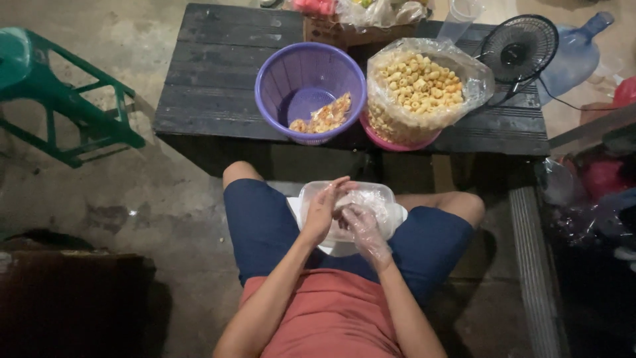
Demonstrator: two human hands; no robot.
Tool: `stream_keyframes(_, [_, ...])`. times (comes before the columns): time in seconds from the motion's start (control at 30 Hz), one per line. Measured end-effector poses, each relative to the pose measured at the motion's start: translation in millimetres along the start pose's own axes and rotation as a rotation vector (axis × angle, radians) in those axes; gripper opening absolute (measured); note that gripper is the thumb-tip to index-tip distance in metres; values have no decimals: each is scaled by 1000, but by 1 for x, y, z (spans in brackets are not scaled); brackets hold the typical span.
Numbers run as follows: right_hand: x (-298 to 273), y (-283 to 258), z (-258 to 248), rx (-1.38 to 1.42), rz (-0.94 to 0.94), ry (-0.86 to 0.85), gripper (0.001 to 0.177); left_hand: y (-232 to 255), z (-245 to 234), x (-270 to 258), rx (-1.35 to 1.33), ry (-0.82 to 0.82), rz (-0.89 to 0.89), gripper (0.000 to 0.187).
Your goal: A person wearing gloves is packing small snacks from a large container into individual small plastic bags.
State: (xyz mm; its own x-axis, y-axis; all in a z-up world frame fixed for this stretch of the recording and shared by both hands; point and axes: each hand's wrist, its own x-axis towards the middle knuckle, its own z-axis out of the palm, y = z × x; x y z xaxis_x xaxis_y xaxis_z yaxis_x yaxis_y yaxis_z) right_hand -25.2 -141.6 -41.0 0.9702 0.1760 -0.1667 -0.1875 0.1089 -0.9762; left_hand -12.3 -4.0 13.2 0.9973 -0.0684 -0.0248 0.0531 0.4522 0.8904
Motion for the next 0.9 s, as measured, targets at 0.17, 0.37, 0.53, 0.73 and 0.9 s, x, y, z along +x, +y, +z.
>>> stream_keyframes(0.17, [10,17,-2,-127,4,-33,20,-40,-26,13,-92,55,87,79])
stream_keyframes(0.37, [5,-5,3,-556,-433,328,19,-20,-32,13,209,17,150,101])
stream_keyframes(0.53, [-16,-72,17,-1206,-1006,339,5,-30,-34,12,461,-108,279,82])
stream_keyframes(0.73, [-10,-56,12,-1069,-855,134,24,-15,-33,8,938,-293,272,51])
stream_keyframes(0.9, [-6,-29,5,-977,-832,160,14,-11,-31,6,956,-342,154,75])
